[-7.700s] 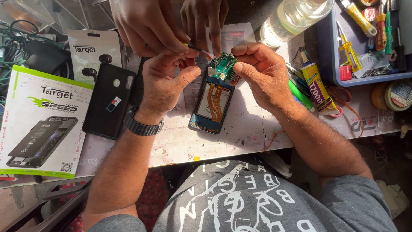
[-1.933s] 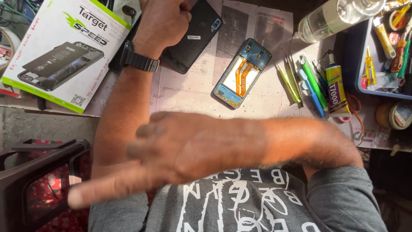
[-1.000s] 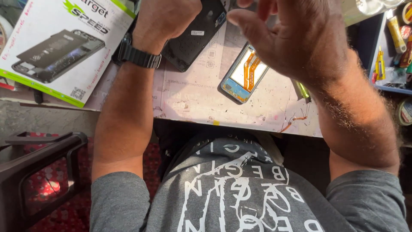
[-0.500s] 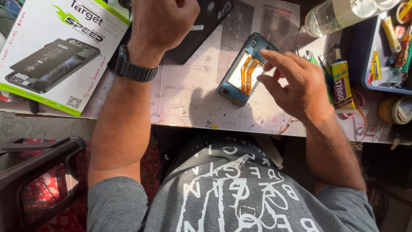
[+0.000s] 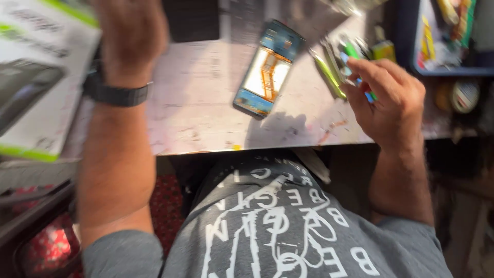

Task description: The person uses a green plastic spudger to pry and adjust internal components of a disassembled smartphone. They then apply adhesive from a yellow tube along the inner edge of the phone's back cover.

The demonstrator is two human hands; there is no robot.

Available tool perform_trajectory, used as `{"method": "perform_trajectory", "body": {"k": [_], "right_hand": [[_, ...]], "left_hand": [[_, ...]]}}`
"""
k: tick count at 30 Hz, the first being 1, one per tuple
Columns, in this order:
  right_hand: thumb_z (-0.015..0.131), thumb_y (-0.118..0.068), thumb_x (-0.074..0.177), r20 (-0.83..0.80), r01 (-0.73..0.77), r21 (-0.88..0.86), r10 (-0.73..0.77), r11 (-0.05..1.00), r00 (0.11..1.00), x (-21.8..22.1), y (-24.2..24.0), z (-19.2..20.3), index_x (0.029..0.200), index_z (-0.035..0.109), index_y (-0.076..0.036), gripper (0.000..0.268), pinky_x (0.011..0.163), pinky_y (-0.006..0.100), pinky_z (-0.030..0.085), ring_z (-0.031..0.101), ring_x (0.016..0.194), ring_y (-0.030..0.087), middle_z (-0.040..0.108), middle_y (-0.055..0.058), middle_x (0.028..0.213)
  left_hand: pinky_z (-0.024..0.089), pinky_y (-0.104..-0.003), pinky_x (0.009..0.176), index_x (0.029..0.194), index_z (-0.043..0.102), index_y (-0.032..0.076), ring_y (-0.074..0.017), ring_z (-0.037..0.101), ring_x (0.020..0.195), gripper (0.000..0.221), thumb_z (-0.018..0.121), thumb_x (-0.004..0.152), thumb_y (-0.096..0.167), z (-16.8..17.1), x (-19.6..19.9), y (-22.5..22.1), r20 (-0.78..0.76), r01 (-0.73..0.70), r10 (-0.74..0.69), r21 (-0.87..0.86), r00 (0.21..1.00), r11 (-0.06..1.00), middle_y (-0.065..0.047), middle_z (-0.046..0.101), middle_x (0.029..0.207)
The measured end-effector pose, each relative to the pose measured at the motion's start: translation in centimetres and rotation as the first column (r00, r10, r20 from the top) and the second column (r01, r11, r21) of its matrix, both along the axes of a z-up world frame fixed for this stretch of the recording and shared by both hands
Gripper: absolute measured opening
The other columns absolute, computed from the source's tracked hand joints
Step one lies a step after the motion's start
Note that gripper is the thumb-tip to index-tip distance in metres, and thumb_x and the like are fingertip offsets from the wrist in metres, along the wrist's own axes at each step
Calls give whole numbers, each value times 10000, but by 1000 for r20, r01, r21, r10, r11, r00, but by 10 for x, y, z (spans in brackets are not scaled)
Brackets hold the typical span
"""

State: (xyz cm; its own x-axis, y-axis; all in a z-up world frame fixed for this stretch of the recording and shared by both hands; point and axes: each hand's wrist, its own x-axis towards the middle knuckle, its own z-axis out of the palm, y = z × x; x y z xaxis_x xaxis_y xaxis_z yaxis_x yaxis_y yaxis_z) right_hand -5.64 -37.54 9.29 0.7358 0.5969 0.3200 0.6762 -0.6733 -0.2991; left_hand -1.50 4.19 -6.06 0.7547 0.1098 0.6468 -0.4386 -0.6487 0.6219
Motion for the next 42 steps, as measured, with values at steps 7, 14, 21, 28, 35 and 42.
{"method": "perform_trajectory", "body": {"k": [7,14,21,28,35,42], "right_hand": [[828,-57,952,-106,99,-98,-110,990,988,-5,-11,-13,1185,719,-42,258,748,359,593,727,885,267,716,117,1055],[825,-61,966,-14,111,-123,-114,986,993,-2,11,-37,1209,725,-36,264,743,371,594,725,881,281,718,119,1080],[822,-15,989,-90,151,-66,-156,986,984,0,13,-36,1198,712,-21,236,739,336,583,728,864,237,702,119,1058],[803,23,1043,-134,190,14,-187,982,973,-6,-4,-31,1145,732,-10,129,731,301,569,723,843,226,697,115,980],[820,-20,969,-86,212,-108,-222,971,971,-9,-11,-40,1079,743,-18,134,754,370,573,712,883,263,698,111,983],[820,-54,1057,-37,189,-109,-194,976,980,-10,-3,-44,1122,735,-29,109,750,330,584,718,867,224,697,85,979]], "left_hand": [[304,-300,613,868,550,5,-181,425,661,386,665,1199,169,0,21,-24,-35,162,-192,-410,981,898,-29,453,753],[481,-229,722,1083,723,-10,-106,614,796,172,757,1147,145,41,0,-41,-56,374,-542,-665,838,646,3,684,922],[433,-200,614,1000,738,52,-40,546,674,178,785,1094,196,71,-6,-48,-294,230,-470,-589,832,775,65,654,840],[421,-184,622,921,656,72,2,526,674,211,748,1110,91,86,-9,-56,-337,201,-508,-642,793,740,101,588,833],[468,-200,593,948,671,59,-31,564,625,157,680,1102,31,92,-14,-58,-365,195,-562,-685,742,702,58,630,784],[571,-225,720,1001,667,62,-36,643,752,91,668,1083,21,82,-17,-54,-364,208,-546,-657,754,725,70,664,897]]}}
